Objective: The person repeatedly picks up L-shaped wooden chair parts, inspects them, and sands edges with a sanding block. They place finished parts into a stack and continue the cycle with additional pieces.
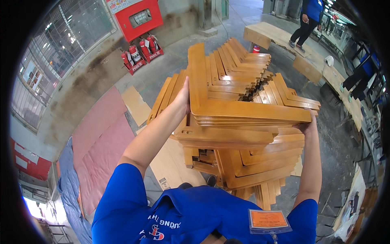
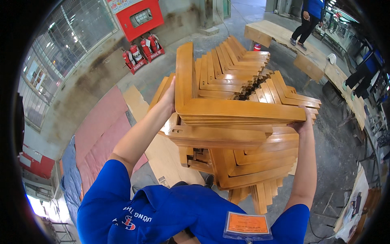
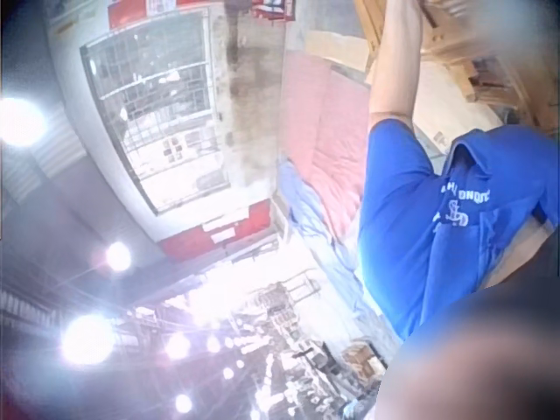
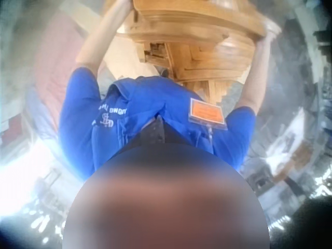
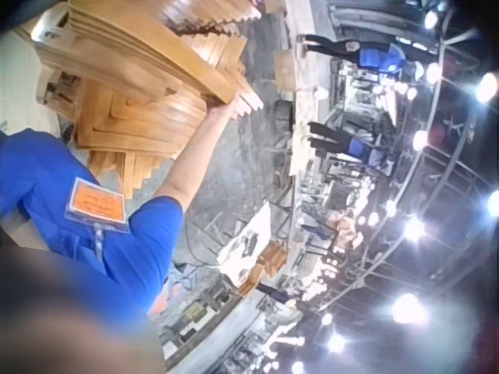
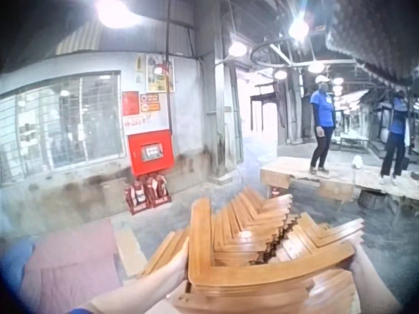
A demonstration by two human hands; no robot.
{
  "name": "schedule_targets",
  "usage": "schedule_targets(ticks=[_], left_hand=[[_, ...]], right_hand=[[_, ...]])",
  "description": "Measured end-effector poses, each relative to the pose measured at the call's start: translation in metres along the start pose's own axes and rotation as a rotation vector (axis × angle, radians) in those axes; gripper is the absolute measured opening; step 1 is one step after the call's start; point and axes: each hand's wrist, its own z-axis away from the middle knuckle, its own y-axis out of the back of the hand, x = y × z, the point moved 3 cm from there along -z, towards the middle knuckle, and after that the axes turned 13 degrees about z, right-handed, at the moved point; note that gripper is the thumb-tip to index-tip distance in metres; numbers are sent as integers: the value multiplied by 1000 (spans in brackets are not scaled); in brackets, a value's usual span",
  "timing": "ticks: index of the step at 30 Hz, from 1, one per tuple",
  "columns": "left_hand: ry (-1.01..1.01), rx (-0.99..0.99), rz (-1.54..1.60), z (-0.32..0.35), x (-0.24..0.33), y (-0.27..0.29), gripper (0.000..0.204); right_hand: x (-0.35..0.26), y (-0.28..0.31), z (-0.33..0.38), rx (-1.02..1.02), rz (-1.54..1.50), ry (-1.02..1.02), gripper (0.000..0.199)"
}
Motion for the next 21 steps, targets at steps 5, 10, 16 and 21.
schedule_targets(ticks=[5,10,16,21], left_hand=[[49,6,-7,-46,5,30,70],[94,83,-15,-57,5,53,70],[174,122,23,-51,-4,49,70],[92,169,-45,-28,4,29,70]], right_hand=[[26,-13,-19,84,14,-77,40],[47,-26,-10,142,-17,-129,37],[53,-33,4,184,-1,-161,40],[58,-29,1,252,23,-211,42]])
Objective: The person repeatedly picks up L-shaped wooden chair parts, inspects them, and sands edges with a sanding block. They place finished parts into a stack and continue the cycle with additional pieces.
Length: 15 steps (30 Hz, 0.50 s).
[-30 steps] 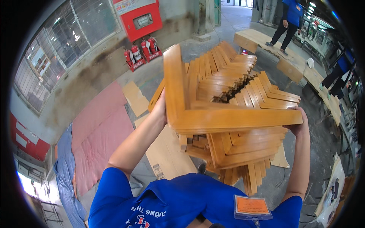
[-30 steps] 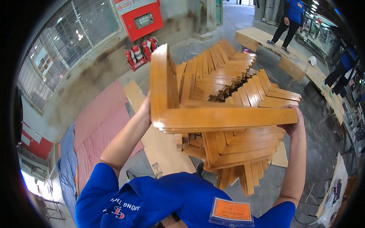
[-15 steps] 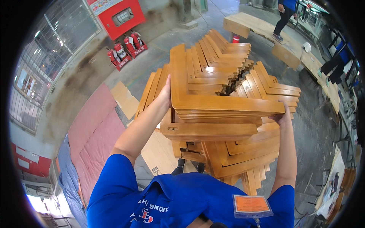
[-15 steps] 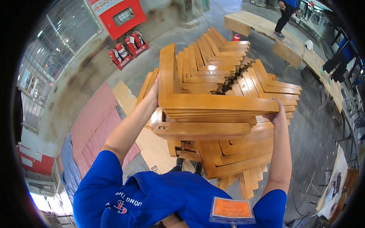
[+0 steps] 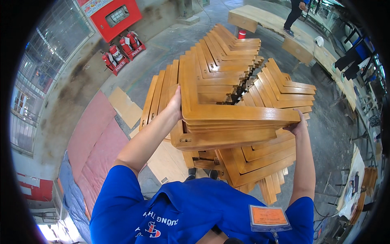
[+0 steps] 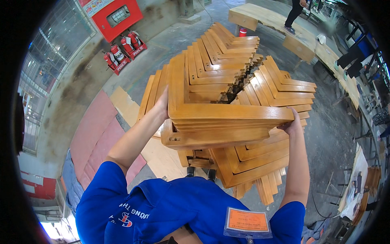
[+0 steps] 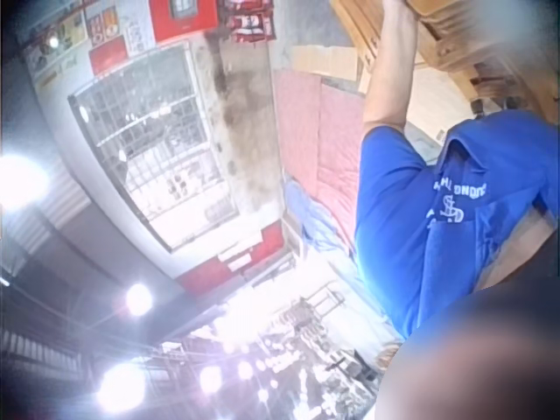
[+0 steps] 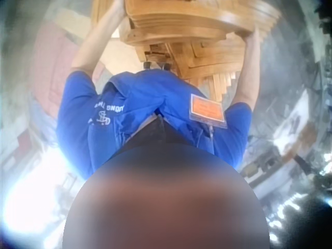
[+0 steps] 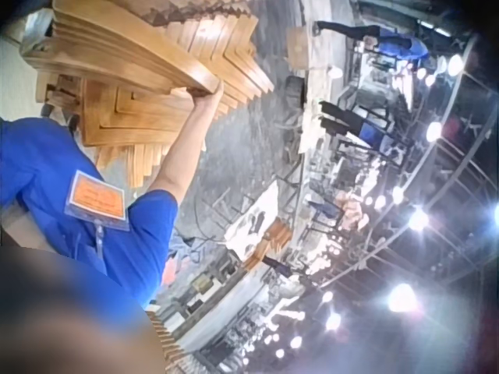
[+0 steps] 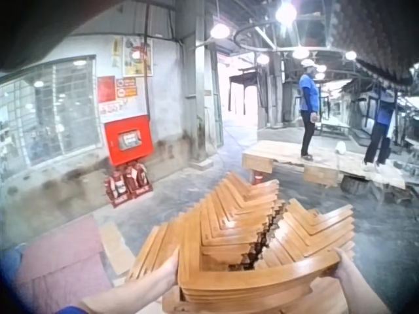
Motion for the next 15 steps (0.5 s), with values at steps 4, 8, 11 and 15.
schedule_targets(ticks=[4,8,11,15], left_hand=[[-46,94,9,19,38,0,74],[-431,38,-364,31,51,43,80],[-496,152,-657,24,12,93,80],[-390,180,-609,7,-45,134,77]], right_hand=[[3,8,-11,-43,36,2,52],[7,23,-25,-102,67,99,71],[15,25,-39,-244,-60,213,66],[27,29,-54,-231,-99,167,55]])
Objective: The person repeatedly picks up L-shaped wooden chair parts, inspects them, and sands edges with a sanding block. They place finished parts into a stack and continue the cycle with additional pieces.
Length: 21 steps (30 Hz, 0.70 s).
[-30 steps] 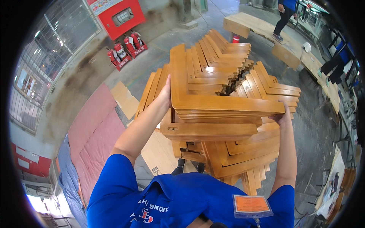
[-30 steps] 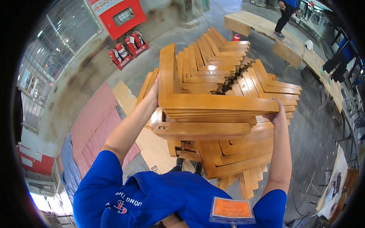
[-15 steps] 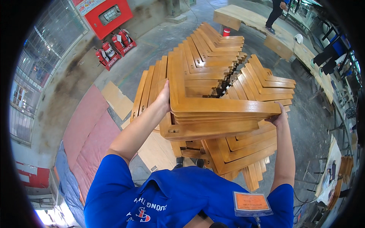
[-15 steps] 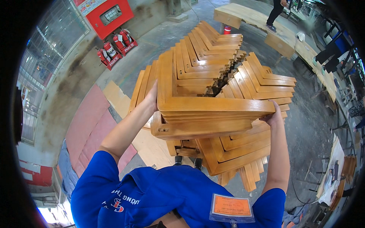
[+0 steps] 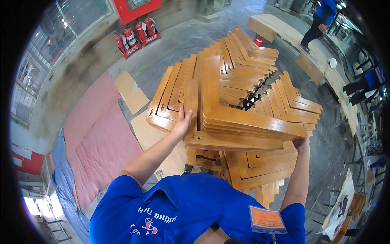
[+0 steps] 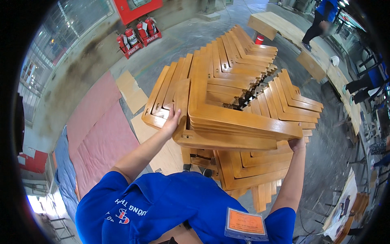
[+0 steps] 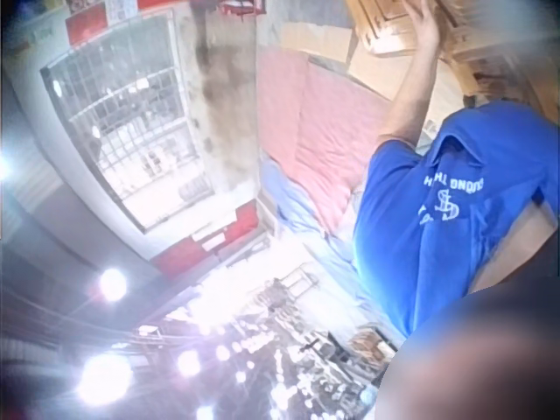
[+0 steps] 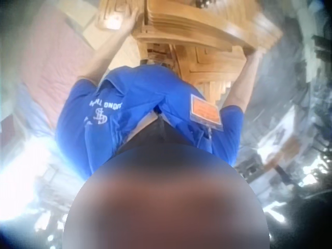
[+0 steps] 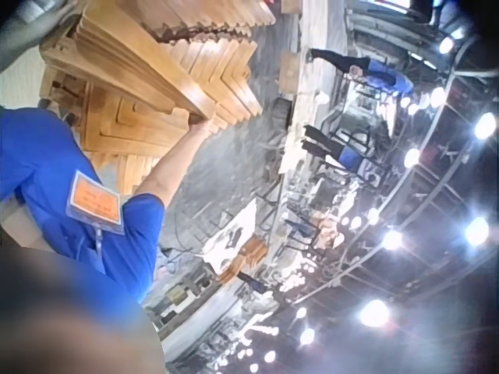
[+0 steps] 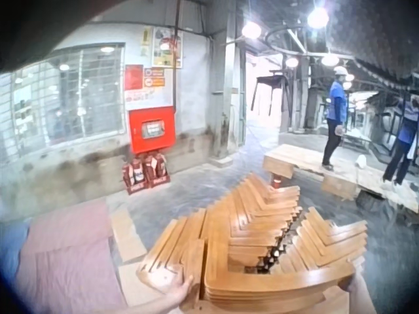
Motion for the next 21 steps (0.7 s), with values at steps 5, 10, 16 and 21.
schedule_targets(ticks=[5,10,16,21], left_hand=[[-102,15,60,0,-8,-6,77],[-88,-24,108,5,0,-7,78],[-37,-32,247,2,-10,-1,74],[-16,-24,242,-3,-16,5,69]], right_hand=[[5,1,-2,-12,-36,-11,53],[9,-5,4,14,-21,-19,51],[9,-18,13,24,-35,-31,45],[7,-27,16,-69,-100,3,39]])
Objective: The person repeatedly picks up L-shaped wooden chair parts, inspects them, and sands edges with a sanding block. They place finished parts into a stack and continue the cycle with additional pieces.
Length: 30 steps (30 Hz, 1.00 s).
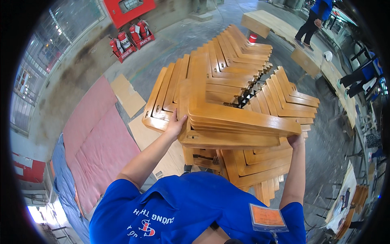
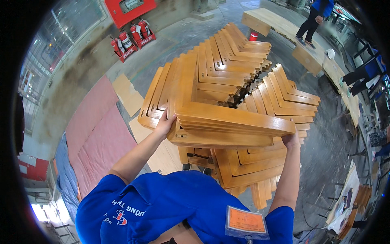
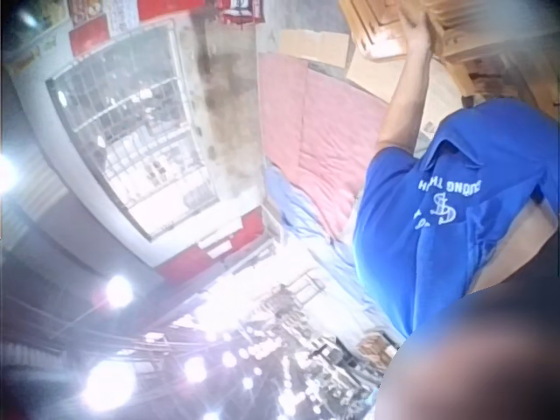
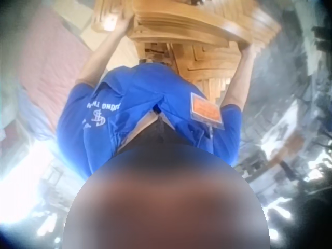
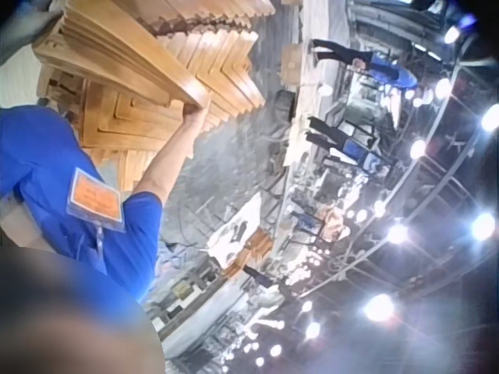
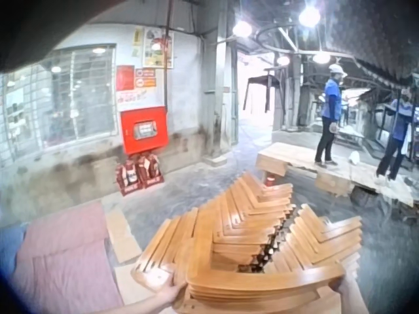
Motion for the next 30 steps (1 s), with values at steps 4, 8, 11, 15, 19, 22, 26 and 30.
schedule_targets(ticks=[4,8,11,15,19,22,26,30], left_hand=[[31,-36,122,2,-1,1,67],[12,-51,35,4,4,0,61],[98,-79,28,4,13,1,66],[-69,-120,-119,-7,66,4,86],[-714,-654,-748,-3,152,-15,98],[-949,-1069,-1131,0,183,-43,105],[-1121,-1355,-1357,-3,184,-84,102],[-852,-1610,-1357,-21,167,-115,93]], right_hand=[[5,3,0,69,3,47,39],[10,3,0,78,15,113,44],[7,1,2,154,-59,151,48],[-9,-10,37,682,-75,336,50],[-1,-78,115,1079,241,673,39],[37,-170,145,1083,575,767,32],[90,-278,163,848,763,788,25],[119,-330,185,708,1015,817,26]])
